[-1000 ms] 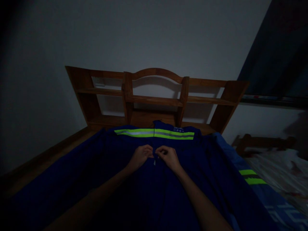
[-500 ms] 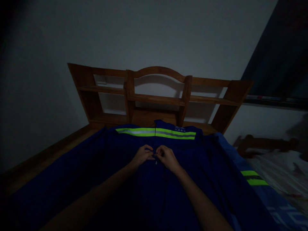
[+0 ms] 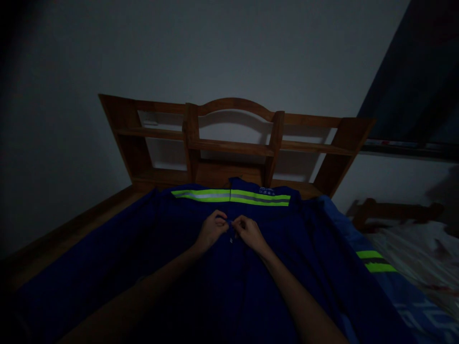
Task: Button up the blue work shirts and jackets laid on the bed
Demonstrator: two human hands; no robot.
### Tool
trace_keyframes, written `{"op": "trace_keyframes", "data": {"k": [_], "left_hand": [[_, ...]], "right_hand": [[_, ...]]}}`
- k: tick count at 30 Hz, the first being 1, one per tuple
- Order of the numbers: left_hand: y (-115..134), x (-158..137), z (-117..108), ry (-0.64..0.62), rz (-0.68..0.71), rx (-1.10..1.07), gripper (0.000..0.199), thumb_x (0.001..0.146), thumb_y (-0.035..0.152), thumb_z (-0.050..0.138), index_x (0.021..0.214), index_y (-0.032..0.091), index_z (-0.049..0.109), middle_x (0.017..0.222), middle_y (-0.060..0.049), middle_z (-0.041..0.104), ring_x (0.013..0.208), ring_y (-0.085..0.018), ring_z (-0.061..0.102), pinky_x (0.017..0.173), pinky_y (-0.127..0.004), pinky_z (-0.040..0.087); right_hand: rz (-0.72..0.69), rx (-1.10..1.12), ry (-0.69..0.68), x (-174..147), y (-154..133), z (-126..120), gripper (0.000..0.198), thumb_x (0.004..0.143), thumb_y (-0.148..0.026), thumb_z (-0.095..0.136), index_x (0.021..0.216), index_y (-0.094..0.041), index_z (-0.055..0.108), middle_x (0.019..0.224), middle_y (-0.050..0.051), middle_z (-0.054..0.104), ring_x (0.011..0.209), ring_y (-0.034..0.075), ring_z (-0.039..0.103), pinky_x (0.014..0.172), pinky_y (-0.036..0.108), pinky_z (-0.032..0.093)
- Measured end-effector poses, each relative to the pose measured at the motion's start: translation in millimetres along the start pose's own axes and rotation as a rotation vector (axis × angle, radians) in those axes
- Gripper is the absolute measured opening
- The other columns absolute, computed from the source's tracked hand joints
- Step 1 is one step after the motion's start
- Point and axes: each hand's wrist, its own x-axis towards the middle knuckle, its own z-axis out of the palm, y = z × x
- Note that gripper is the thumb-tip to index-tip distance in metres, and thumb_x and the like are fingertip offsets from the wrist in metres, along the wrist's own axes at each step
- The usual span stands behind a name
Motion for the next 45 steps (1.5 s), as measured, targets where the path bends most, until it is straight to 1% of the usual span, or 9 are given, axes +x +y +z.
{"op": "trace_keyframes", "data": {"k": [9,15,19,26,33,36,39,42,45], "left_hand": [[13,-4,1,0.033,0.090,0.070,0.020,0.068,0.017,0.057,0.085,0.020,0.050,0.066,0.003,0.063,0.062,-0.012,0.063,0.057,-0.019,0.044],[9,-3,2,0.052,0.084,0.156,0.022,0.071,0.026,0.061,0.090,0.019,0.054,0.066,0.003,0.061,0.063,-0.012,0.061,0.058,-0.020,0.043],[4,-3,3,0.008,0.098,0.145,0.030,0.069,0.028,0.065,0.096,0.019,0.055,0.067,0.004,0.057,0.064,-0.011,0.059,0.060,-0.020,0.044],[8,1,-7,-0.138,0.106,0.238,0.018,0.066,0.014,0.062,0.083,0.018,0.058,0.060,0.006,0.053,0.057,-0.008,0.055,0.053,-0.017,0.038],[-6,4,-6,-0.139,-0.090,0.181,0.023,0.073,0.018,0.054,0.094,0.021,0.046,0.060,0.008,0.051,0.046,-0.009,0.057,0.044,-0.017,0.039],[0,4,-10,-0.135,-0.185,0.189,0.019,0.075,0.023,0.054,0.090,0.020,0.042,0.063,0.007,0.051,0.048,-0.011,0.058,0.047,-0.019,0.043],[24,-10,-21,-0.173,-0.108,0.269,0.013,0.078,0.030,0.051,0.083,0.019,0.046,0.073,0.002,0.055,0.064,-0.014,0.061,0.060,-0.024,0.048],[56,-56,-32,-0.065,0.148,0.393,0.015,0.082,0.032,0.048,0.089,0.019,0.051,0.089,-0.004,0.059,0.085,-0.017,0.059,0.079,-0.030,0.046],[77,-127,-34,0.021,0.169,0.430,0.018,0.085,0.035,0.044,0.091,0.020,0.054,0.090,-0.005,0.060,0.082,-0.018,0.059,0.079,-0.032,0.046]], "right_hand": [[-0.013,0.276,0.052,3,10,6,0.031,0.079,-0.047,0.059,0.092,-0.020,0.052,0.078,-0.002,0.056,0.051,0.009,0.055,0.047,0.020,0.042],[0.042,0.413,-0.001,8,8,3,0.032,0.076,-0.046,0.062,0.083,-0.016,0.056,0.055,-0.004,0.054,0.046,0.009,0.051,0.048,0.021,0.039],[0.112,0.463,-0.029,11,8,1,0.033,0.072,-0.045,0.066,0.082,-0.015,0.058,0.053,-0.004,0.055,0.044,0.009,0.051,0.048,0.021,0.039],[0.166,0.469,-0.114,12,17,0,0.037,0.068,-0.047,0.068,0.083,-0.015,0.060,0.053,-0.003,0.056,0.045,0.010,0.052,0.049,0.022,0.043],[0.104,0.406,0.007,7,-6,-6,0.035,0.072,-0.045,0.064,0.090,-0.016,0.059,0.070,0.000,0.059,0.057,0.011,0.055,0.054,0.022,0.044],[-0.039,0.158,0.150,-21,-43,-15,0.023,0.082,-0.040,0.055,0.089,-0.018,0.058,0.080,0.001,0.061,0.071,0.013,0.058,0.065,0.024,0.045],[-0.143,-0.195,0.089,-74,-82,-14,0.018,0.088,-0.033,0.048,0.088,-0.020,0.060,0.087,0.002,0.062,0.080,0.014,0.058,0.075,0.026,0.044],[-0.071,-0.454,0.037,-133,-103,6,0.020,0.086,-0.036,0.052,0.097,-0.022,0.060,0.100,0.005,0.061,0.086,0.018,0.059,0.076,0.028,0.044],[0.007,-0.623,0.131,-167,-103,31,0.033,0.083,-0.042,0.054,0.108,-0.020,0.057,0.110,0.010,0.059,0.099,0.024,0.056,0.083,0.033,0.043]]}}
